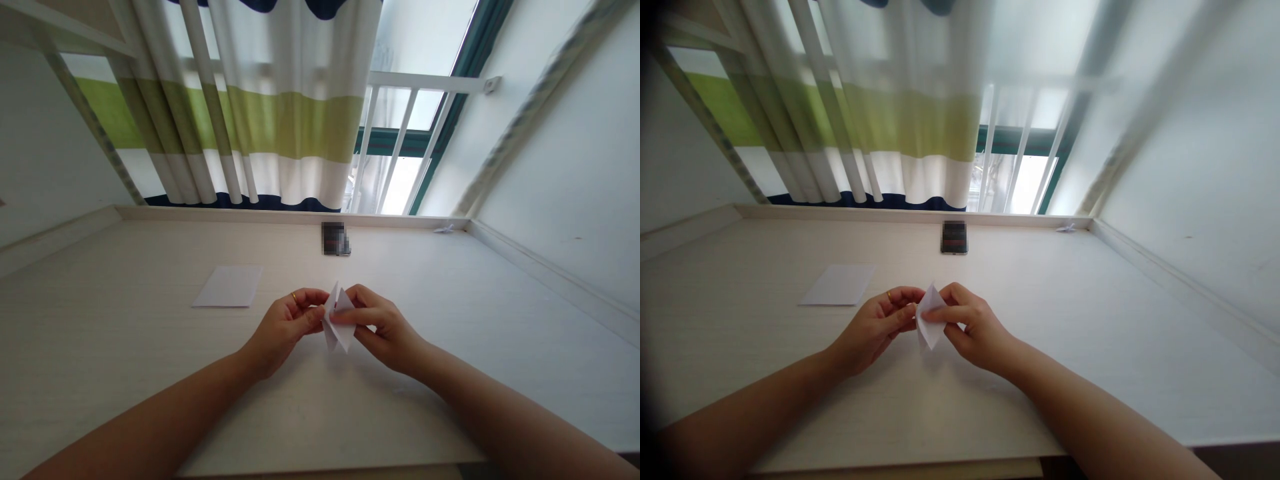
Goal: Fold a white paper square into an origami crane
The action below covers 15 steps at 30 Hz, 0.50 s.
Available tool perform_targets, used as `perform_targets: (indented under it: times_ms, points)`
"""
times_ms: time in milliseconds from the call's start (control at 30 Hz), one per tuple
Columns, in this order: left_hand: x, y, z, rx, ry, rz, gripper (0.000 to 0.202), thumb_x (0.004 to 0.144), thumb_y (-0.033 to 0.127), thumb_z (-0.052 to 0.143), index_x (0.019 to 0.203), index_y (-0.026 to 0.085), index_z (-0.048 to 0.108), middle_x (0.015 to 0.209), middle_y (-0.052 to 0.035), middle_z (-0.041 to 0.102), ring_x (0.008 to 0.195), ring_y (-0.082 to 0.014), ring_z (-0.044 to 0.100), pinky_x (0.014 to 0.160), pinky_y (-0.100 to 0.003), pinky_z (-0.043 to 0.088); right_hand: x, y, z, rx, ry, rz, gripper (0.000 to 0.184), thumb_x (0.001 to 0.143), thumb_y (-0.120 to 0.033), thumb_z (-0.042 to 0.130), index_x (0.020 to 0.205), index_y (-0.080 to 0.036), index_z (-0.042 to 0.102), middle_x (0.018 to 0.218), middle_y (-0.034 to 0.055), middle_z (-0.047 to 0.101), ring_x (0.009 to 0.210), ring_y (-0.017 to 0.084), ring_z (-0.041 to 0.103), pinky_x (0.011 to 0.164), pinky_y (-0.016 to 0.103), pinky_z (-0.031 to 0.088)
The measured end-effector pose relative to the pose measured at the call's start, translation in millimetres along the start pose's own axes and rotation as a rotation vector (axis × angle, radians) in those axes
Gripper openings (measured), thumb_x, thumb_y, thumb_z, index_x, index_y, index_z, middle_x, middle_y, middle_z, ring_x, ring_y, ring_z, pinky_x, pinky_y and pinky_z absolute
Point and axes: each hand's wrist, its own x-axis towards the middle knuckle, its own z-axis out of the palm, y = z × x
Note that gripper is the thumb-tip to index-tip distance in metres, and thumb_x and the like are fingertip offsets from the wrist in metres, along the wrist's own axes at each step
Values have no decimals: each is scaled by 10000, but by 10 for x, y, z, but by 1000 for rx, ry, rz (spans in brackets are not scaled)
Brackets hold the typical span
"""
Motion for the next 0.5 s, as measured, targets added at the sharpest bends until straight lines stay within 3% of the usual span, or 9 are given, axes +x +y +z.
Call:
perform_targets:
  times_ms: [267, 500]
  points:
    - [9, 13, -16, 33, -98, -45, 277, 693, 218, 642, 956, 133, 643, 875, -75, 665, 805, -163, 578, 785, -298, 423, -15, 44, 22, -31, -15, -10, 357, 674, 51, 431, 813, -190, 655, 831, 49, 521, 755, 135, 517, 644, 261, 445]
    - [13, 14, -5, 23, -53, -58, 242, 680, 216, 646, 909, 139, 656, 858, -74, 673, 792, -171, 598, 795, -313, 430, -11, 20, 20, -42, -56, 1, 388, 683, 46, 388, 827, -215, 636, 840, 41, 504, 770, 140, 508, 665, 281, 453]
